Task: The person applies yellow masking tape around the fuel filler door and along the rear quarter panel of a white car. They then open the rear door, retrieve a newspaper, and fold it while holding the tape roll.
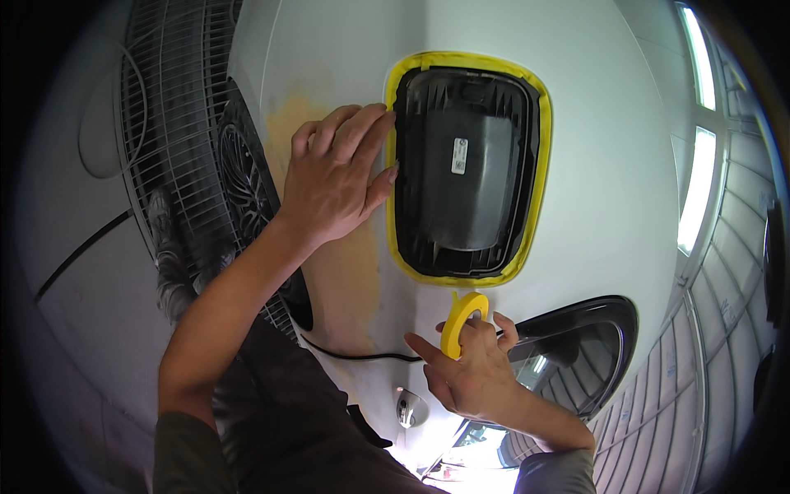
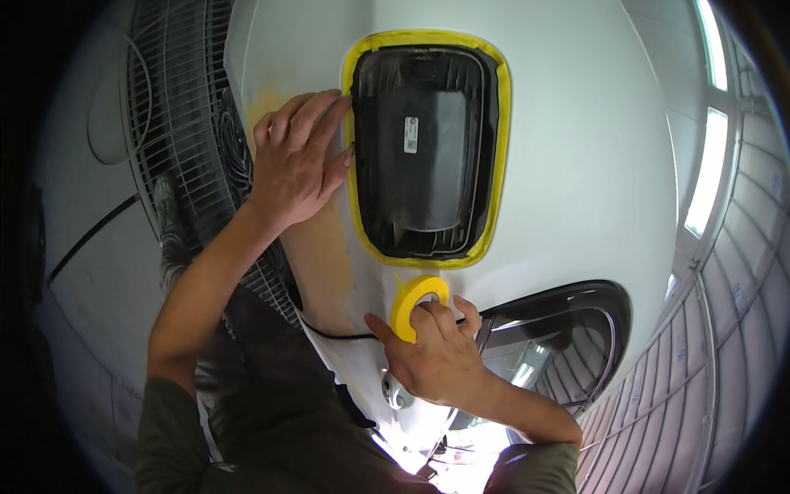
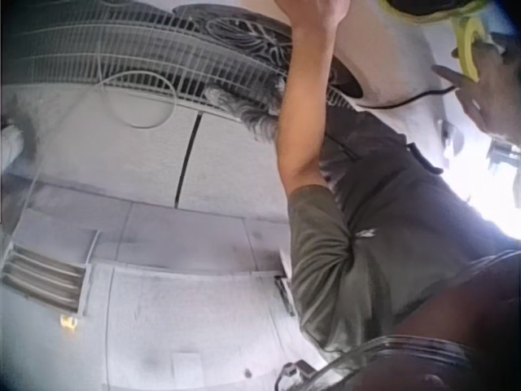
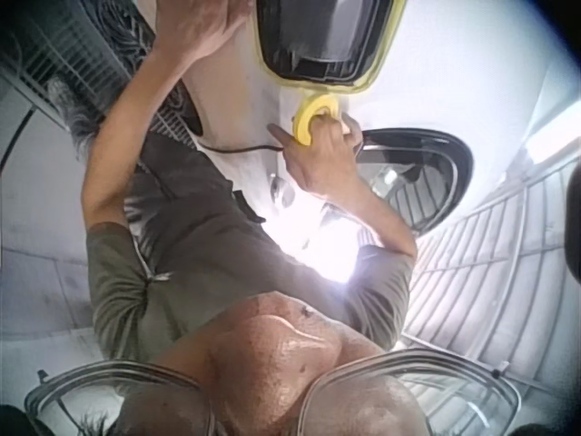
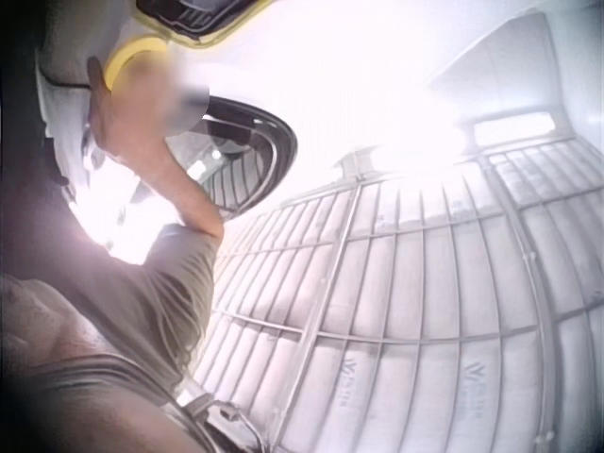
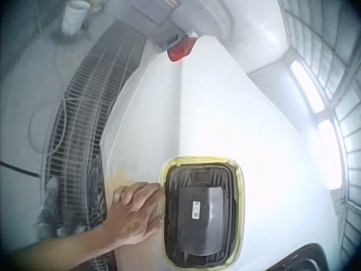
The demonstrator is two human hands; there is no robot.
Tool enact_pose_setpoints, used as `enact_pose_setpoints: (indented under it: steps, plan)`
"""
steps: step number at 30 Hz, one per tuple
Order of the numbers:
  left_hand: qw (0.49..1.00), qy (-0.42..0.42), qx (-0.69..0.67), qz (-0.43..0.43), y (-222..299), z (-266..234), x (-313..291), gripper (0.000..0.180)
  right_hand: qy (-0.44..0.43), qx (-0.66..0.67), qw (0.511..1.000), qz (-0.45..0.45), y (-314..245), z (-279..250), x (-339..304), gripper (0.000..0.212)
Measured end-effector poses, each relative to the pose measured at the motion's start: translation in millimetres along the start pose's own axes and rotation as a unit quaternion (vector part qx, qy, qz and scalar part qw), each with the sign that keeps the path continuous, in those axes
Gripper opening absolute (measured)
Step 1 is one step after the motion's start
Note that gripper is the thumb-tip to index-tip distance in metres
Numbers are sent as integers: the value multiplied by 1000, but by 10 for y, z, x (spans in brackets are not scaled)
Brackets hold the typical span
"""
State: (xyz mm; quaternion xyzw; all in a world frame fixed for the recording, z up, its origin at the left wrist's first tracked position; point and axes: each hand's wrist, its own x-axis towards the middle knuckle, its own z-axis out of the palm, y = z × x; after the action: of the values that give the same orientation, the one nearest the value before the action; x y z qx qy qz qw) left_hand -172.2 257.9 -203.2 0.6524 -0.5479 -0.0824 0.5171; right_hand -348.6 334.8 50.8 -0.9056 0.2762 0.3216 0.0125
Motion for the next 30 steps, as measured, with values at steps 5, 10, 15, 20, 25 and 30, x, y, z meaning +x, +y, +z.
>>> enact_pose_setpoints:
  steps: [5, 10, 15, 20, 25, 30]
  plan:
    - [997, 41, -46, -39, -7, -7, 126, 38, 2, 5, 1000, 2, -3, 10, 30, 51]
    - [978, 163, -122, -48, -139, 21, 487, 30, 22, 12, 1000, -1, 27, -60, 54, 50]
    - [976, 198, -91, -7, -323, 90, 731, 31, 49, 12, 997, -51, 153, -384, 119, 49]
    - [979, 191, -64, 23, -358, 3, 742, 29, 82, 26, 989, -120, 311, -893, 387, 47]
    - [913, 103, -393, -36, 176, -410, 419, 32, 88, 36, 986, -139, 499, -1310, 805, 44]
    - [880, 99, -465, 6, 471, -621, 159, 40, 16, 171, 975, -145, 611, -1472, 1168, 47]
